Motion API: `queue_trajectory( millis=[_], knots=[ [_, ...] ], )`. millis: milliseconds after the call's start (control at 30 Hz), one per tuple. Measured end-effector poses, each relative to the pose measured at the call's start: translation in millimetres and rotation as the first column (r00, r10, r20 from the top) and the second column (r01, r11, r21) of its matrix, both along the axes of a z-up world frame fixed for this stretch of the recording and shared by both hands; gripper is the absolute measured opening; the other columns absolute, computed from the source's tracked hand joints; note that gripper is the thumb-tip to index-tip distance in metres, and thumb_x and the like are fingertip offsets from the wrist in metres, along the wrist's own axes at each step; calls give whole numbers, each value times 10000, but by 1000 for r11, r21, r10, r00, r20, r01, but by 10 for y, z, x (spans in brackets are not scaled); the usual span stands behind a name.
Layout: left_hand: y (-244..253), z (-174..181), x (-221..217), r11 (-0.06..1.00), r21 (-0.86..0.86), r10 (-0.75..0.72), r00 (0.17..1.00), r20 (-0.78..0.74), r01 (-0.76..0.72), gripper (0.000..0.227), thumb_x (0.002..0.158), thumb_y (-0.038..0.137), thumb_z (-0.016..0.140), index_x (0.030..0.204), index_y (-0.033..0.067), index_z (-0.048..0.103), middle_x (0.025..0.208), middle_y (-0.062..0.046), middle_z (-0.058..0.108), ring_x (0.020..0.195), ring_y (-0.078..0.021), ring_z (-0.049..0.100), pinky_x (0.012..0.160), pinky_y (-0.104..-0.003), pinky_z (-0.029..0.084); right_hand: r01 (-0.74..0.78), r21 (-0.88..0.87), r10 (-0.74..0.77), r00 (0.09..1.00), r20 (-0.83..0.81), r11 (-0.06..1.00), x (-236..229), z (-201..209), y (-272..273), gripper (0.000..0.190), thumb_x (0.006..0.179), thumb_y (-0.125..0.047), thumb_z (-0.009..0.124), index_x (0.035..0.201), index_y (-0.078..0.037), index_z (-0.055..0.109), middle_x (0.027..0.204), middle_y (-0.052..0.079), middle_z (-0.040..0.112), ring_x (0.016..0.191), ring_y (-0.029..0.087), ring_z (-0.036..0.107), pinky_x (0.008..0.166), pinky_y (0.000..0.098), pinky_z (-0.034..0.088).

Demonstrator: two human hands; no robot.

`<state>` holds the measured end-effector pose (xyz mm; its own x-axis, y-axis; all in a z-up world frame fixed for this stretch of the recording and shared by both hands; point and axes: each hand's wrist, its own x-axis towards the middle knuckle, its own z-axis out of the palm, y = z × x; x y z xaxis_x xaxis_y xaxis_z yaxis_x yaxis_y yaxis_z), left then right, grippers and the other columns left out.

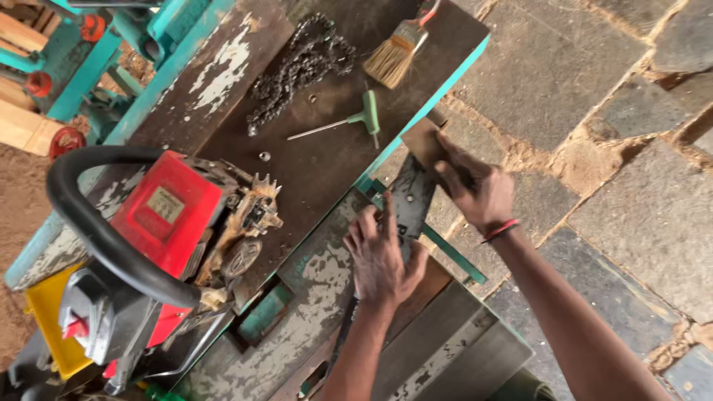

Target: The person cleans and maintains a chainsaw guide bar by rubbing it with a block and wiping it with a cloth while it is resting on a workbench next to a chainsaw.

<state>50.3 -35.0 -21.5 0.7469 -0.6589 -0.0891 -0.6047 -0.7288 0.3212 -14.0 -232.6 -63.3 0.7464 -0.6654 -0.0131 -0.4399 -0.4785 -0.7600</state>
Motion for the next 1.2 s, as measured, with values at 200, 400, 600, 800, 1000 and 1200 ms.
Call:
queue_trajectory(
  millis=[200,400,600,800,1000,1200],
  knots=[
    [7,51,-17,991,-131,-26,995,96,38,921,789,386,620,1590,48,315,1270,-203,407,1144,-400,442,1006,-633,342,-141,-251,191,964,185,958,-348,200,310,421,1044,-454,615,1406,-246,675,912,127,760,672,182,684,575,332,550],
    [32,35,-57,995,-102,-6,999,52,11,859,819,372,595,1586,82,338,1315,-202,418,1193,-408,439,1016,-589,358,81,86,-61,976,-209,993,149,202,35,438,1036,-399,592,1452,-273,641,884,78,803,557,367,672,531,466,518],
    [44,66,-47,993,-111,-37,998,41,41,906,843,444,623,1602,58,316,1368,-237,409,1154,-447,425,998,-614,335,-140,-157,160,980,122,978,-292,14,198,325,1007,-374,637,1264,-210,749,865,135,770,638,263,735,575,391,564],
    [26,98,-48,989,-145,-8,999,37,13,905,826,396,594,1609,50,301,1357,-218,414,1138,-426,443,1002,-596,373,-212,-235,242,964,107,949,-256,2,183,509,913,-263,609,1407,-162,685,956,155,781,516,279,652,505,389,528],
    [57,-15,-43,997,-81,-12,999,41,16,894,814,355,589,1612,61,315,1323,-203,425,1168,-406,437,1014,-587,365,-45,6,45,999,8,999,73,51,12,374,1020,-370,629,1372,-257,689,929,95,790,633,286,717,554,398,555],
    [36,109,-15,989,-141,-32,998,52,39,931,767,347,615,1602,53,325,1336,-219,428,1160,-411,438,1019,-582,366,15,-115,-30,991,-131,993,-272,382,393,494,871,-423,683,1337,-265,730,794,174,766,527,291,720,523,425,556]
  ],
)
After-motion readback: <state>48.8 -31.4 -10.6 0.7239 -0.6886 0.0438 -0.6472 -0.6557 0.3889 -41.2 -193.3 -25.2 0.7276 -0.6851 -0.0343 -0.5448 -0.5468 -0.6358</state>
